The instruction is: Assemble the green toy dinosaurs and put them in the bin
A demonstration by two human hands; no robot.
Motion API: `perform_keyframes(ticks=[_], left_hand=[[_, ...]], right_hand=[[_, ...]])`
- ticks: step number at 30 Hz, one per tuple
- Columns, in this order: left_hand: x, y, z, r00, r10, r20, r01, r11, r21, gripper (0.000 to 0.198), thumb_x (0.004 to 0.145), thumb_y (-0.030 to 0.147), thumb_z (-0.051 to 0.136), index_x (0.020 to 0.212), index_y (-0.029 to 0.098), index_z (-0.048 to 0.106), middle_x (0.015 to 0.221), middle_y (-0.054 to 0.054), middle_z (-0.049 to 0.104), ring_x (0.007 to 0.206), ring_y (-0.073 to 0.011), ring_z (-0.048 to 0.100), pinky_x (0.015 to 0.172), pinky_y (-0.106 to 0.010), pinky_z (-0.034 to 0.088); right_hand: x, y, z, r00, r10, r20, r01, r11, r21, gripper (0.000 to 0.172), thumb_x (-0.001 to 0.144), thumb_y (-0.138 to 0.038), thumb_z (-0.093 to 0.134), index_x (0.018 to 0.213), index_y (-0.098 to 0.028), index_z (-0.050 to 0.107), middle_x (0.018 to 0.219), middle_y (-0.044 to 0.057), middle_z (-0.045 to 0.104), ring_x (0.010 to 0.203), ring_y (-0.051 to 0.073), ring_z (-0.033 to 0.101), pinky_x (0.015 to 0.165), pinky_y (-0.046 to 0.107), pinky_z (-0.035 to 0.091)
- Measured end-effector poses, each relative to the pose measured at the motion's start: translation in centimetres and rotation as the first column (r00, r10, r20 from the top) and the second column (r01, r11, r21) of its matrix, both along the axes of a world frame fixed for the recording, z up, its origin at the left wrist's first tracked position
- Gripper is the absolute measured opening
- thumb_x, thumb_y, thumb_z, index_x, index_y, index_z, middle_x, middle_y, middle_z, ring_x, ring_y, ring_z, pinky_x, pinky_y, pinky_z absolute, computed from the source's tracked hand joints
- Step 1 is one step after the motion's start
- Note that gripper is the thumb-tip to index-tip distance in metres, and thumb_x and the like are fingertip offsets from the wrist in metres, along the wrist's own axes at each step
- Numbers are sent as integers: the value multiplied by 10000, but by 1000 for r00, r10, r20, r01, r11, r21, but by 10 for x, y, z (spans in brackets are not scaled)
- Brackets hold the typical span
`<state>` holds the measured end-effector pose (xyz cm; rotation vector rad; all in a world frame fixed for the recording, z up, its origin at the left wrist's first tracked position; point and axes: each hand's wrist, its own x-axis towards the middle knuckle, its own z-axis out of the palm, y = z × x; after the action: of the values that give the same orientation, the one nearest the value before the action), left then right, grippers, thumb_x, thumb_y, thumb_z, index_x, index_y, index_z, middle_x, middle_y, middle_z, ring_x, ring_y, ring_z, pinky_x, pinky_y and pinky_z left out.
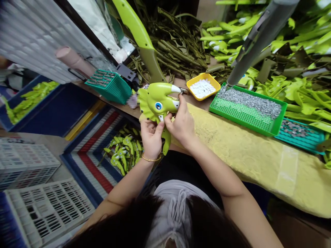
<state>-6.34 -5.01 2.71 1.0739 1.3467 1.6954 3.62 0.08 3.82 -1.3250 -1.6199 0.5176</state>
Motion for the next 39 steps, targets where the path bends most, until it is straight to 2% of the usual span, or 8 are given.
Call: perform_keyframes(ticks=[6,14,17,22,27,30,36,39], left_hand=[[-1,0,-2,1000,-8,-19,9,998,58,345,807,370,730,938,205,456,919,-2,615,893,-128,640,825,-247,487],[-4,1,-1,999,-1,-53,3,999,51,348,801,388,736,922,205,466,905,0,614,866,-117,635,800,-235,488],[-10,0,-6,999,-14,-52,17,998,61,333,811,380,727,920,205,466,868,9,614,815,-105,631,770,-221,486],[-24,-1,-12,998,-25,-53,29,997,75,315,828,378,707,951,210,472,866,3,632,806,-112,637,743,-222,493],[-28,-4,-7,993,-76,-86,84,992,90,309,829,381,700,971,210,484,901,-13,648,843,-134,647,778,-251,505],[-33,-4,-4,990,-104,-97,112,990,87,343,809,380,718,1002,208,494,935,-23,642,878,-142,645,802,-259,501],[-85,-12,-11,999,-27,-30,24,994,-105,589,620,317,864,1041,214,465,939,-7,661,849,-129,644,787,-241,498],[-117,-29,-15,998,42,56,-29,975,-222,660,538,345,895,1019,214,462,924,3,666,818,-119,636,761,-226,496]], right_hand=[[2,-3,1,999,34,9,-33,997,-70,719,777,-218,531,1422,-196,216,1207,157,600,922,253,650,765,437,570],[5,-3,0,1000,-4,-31,0,994,-106,604,791,-274,541,1349,-171,334,762,24,581,604,169,553,611,366,527],[8,-6,2,998,39,-46,-43,995,-89,594,781,-293,589,1318,-178,363,811,33,593,640,161,564,606,344,525],[19,-5,11,959,225,-175,-235,971,-39,505,792,-349,633,1240,-217,441,1149,85,601,800,143,607,569,263,521],[27,0,14,858,342,-384,-389,920,-48,372,758,-400,712,1029,-217,537,917,4,627,748,119,614,673,276,550],[27,-6,14,830,311,-463,-385,920,-72,376,726,-413,749,981,-223,548,840,-16,617,728,120,606,703,289,543],[21,0,11,863,387,-324,-476,839,-265,496,841,-467,608,1240,-204,475,1015,63,664,799,153,644,729,313,533],[0,23,3,884,424,195,-290,826,-484,437,933,-466,449,1293,-219,469,1037,89,671,885,200,663,800,348,513]])
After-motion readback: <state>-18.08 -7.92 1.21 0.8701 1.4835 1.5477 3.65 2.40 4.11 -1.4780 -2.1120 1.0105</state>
